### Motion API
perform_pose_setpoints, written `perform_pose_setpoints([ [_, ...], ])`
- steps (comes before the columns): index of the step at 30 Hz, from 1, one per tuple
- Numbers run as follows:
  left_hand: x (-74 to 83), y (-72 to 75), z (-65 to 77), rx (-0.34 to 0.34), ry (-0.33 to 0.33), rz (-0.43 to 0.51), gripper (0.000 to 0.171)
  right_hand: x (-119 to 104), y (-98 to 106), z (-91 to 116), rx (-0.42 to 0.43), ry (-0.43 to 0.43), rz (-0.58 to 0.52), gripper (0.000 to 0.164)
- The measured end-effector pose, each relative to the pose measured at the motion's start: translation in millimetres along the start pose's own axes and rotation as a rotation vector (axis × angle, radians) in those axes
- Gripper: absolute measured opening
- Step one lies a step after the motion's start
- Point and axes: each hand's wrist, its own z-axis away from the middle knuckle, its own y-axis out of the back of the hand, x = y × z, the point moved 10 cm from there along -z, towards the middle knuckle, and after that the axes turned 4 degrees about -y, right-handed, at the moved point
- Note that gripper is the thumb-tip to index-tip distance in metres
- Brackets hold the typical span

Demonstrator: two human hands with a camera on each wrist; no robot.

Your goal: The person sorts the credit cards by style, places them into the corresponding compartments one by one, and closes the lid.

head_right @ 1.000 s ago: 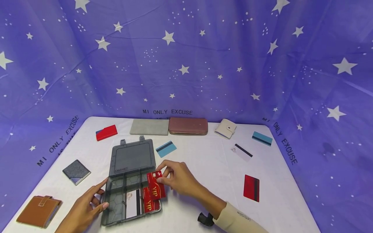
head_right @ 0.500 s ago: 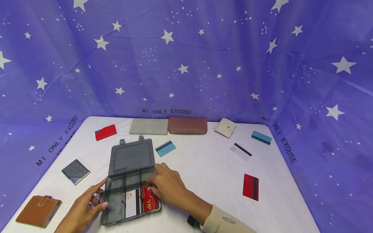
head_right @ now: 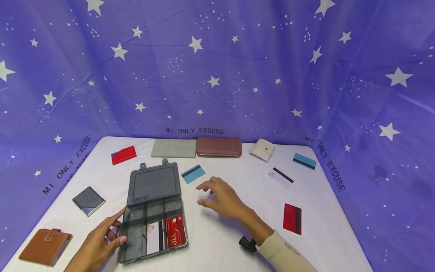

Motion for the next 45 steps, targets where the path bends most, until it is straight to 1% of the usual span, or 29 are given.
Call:
perform_pose_setpoints([
  [5,-1.9,-0.9,0.0,-0.017,0.026,-0.007,0.080,57.8,47.2,5.0,0.069,-0.079,-0.104,0.040],
  [9,-2.8,-0.9,0.0,-0.024,0.039,-0.001,0.081,108.5,81.9,15.0,0.109,-0.179,-0.123,0.045],
  [12,-2.9,-1.1,-0.3,-0.025,0.043,0.000,0.081,146.0,104.5,25.0,0.136,-0.261,-0.070,0.053],
  [15,-2.3,-1.1,-0.4,-0.025,0.038,-0.003,0.081,177.3,122.3,36.1,0.150,-0.347,0.000,0.062],
  [18,-1.7,-0.8,-0.5,-0.023,0.035,-0.001,0.081,201.8,134.5,48.4,0.156,-0.457,0.068,0.068],
  [21,-2.1,-1.1,-0.4,-0.028,0.039,-0.001,0.081,217.9,140.2,58.5,0.154,-0.560,0.129,0.072],
  [23,-3.0,-1.6,-0.1,-0.035,0.046,-0.003,0.081,223.7,142.6,63.5,0.163,-0.605,0.161,0.069],
  [26,-4.5,-2.4,0.1,-0.044,0.057,-0.011,0.081,228.5,143.9,66.0,0.182,-0.635,0.180,0.057],
  [27,-4.8,-2.5,0.1,-0.046,0.060,-0.014,0.081,230.0,144.1,66.5,0.186,-0.647,0.181,0.056],
  [30,-4.8,-2.3,0.0,-0.046,0.065,-0.015,0.081,235.2,144.2,66.4,0.184,-0.702,0.196,0.061],
  [33,-3.8,-2.4,-0.1,-0.043,0.059,-0.013,0.081,240.9,143.9,66.6,0.157,-0.760,0.202,0.069],
  [34,-3.5,-2.5,-0.1,-0.041,0.058,-0.011,0.081,241.9,144.0,66.4,0.147,-0.768,0.204,0.070],
  [36,-2.7,-2.5,-0.1,-0.037,0.052,-0.009,0.081,241.0,143.2,65.9,0.125,-0.766,0.200,0.066],
  [38,-2.2,-2.5,-0.3,-0.031,0.049,-0.005,0.081,234.5,141.5,64.1,0.104,-0.732,0.201,0.060],
  [40,-1.2,-2.0,-0.3,-0.025,0.041,-0.003,0.081,222.2,138.4,60.0,0.089,-0.672,0.194,0.051],
  [43,-0.2,-0.8,-0.8,-0.015,0.030,-0.002,0.081,196.2,130.3,49.8,0.086,-0.538,0.160,0.032],
  [45,-0.4,-0.3,-1.3,-0.015,0.029,-0.001,0.081,176.1,122.6,42.4,0.091,-0.451,0.108,0.023],
])
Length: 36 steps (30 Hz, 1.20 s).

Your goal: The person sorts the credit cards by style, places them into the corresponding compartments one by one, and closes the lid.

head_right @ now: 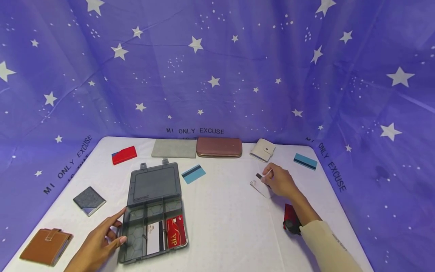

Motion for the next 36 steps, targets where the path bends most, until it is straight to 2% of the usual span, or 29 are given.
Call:
perform_pose_setpoints([
  [3,-1.1,0.4,-0.3,-0.005,0.006,0.002,0.081,-33.0,-11.3,6.5,-0.014,0.094,-0.097,0.026],
  [8,-1.5,0.3,-0.5,-0.002,0.004,-0.001,0.080,-88.1,-31.5,22.3,-0.048,0.203,-0.247,0.030],
  [13,-0.6,0.3,-0.4,0.000,0.002,-0.008,0.080,-137.3,-55.0,35.6,-0.105,0.263,-0.401,0.028],
  [19,-0.6,2.7,0.6,-0.002,0.008,-0.014,0.080,-197.0,-94.4,51.0,-0.228,0.324,-0.537,0.033],
  [27,-1.0,4.5,2.1,0.015,-0.009,-0.016,0.080,-261.6,-161.5,73.3,-0.399,0.365,-0.556,0.030],
  [30,-1.1,4.3,2.8,0.024,-0.014,-0.014,0.080,-279.7,-182.9,80.4,-0.438,0.395,-0.533,0.028],
  [33,-0.4,2.8,1.9,0.025,-0.018,-0.010,0.080,-288.6,-194.8,83.0,-0.422,0.408,-0.478,0.027],
  [36,-0.8,1.3,0.6,0.016,-0.008,-0.016,0.080,-289.2,-198.3,83.0,-0.379,0.402,-0.418,0.026],
])
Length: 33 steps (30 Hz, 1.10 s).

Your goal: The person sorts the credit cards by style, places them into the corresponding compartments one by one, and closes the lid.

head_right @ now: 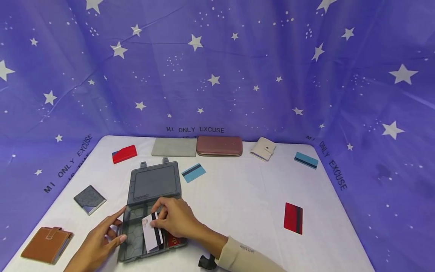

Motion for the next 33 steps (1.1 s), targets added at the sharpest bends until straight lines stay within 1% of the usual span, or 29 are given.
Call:
perform_pose_setpoints([
  [4,-1.4,-0.9,-0.7,-0.005,0.015,-0.006,0.080,3.4,1.6,2.3,0.038,-0.016,0.089,0.026],
  [6,-0.3,-0.1,-0.5,-0.004,0.010,-0.003,0.080,1.6,1.7,3.8,0.055,0.004,0.168,0.026],
  [10,2.1,0.3,-0.6,0.000,-0.003,0.011,0.080,-7.0,3.8,5.6,0.112,0.077,0.359,0.025],
  [12,1.9,-0.5,-0.8,-0.003,0.001,0.014,0.080,-8.2,8.9,4.6,0.144,0.091,0.415,0.023],
  [15,1.3,-1.4,-0.9,-0.007,0.005,0.015,0.079,-2.1,24.2,-2.2,0.179,0.081,0.408,0.019],
  [18,0.5,-1.6,-0.6,-0.014,0.016,0.015,0.080,11.5,45.6,-14.8,0.211,0.062,0.333,0.018],
  [20,0.2,-1.1,0.0,-0.019,0.022,0.016,0.080,23.1,61.8,-24.3,0.242,0.053,0.299,0.022],
  [22,0.0,-0.8,-0.2,-0.018,0.026,0.017,0.080,35.6,77.2,-32.9,0.280,0.044,0.298,0.027],
  [24,-0.3,-0.6,-0.1,-0.017,0.027,0.016,0.080,47.4,90.4,-40.4,0.300,0.025,0.326,0.036],
  [26,0.1,-0.8,-0.3,-0.014,0.020,0.015,0.080,57.7,100.2,-47.6,0.300,0.004,0.371,0.045],
  [30,0.3,-1.8,0.3,-0.016,0.013,0.002,0.080,71.8,110.2,-58.9,0.240,-0.047,0.480,0.056],
  [33,0.6,-2.8,0.0,-0.017,0.016,-0.005,0.081,77.3,115.0,-64.6,0.198,-0.077,0.529,0.059],
])
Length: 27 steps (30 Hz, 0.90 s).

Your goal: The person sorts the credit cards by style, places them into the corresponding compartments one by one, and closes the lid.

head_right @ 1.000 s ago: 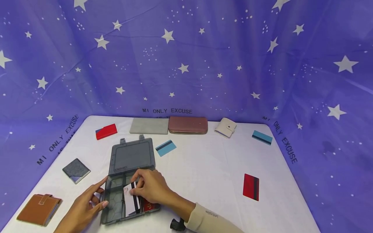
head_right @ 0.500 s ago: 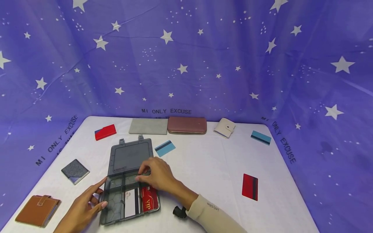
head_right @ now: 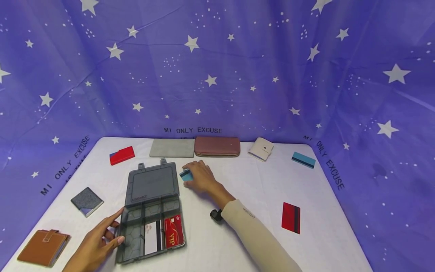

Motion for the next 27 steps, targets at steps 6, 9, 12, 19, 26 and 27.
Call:
perform_pose_setpoints([
  [6,0.3,0.9,-0.1,0.017,-0.009,0.005,0.081,5.2,2.5,-6.1,-0.037,-0.061,0.027,0.049],
  [9,0.4,1.3,-0.1,0.023,-0.010,0.012,0.081,10.5,2.4,-5.1,-0.062,-0.115,0.035,0.048],
  [12,-0.5,1.5,-0.2,0.019,-0.002,0.013,0.081,13.4,2.9,-3.1,-0.075,-0.143,0.004,0.048],
  [19,-1.3,2.5,-0.9,-0.001,0.019,0.013,0.081,8.1,26.0,4.8,0.129,-0.134,-0.138,0.026],
  [26,-2.1,1.3,-0.6,-0.002,0.011,0.016,0.081,-24.7,51.7,24.8,0.268,-0.050,-0.420,0.023],
  [27,-1.7,1.3,-0.5,0.002,0.003,0.016,0.081,-31.7,51.8,28.3,0.258,-0.028,-0.451,0.021],
])
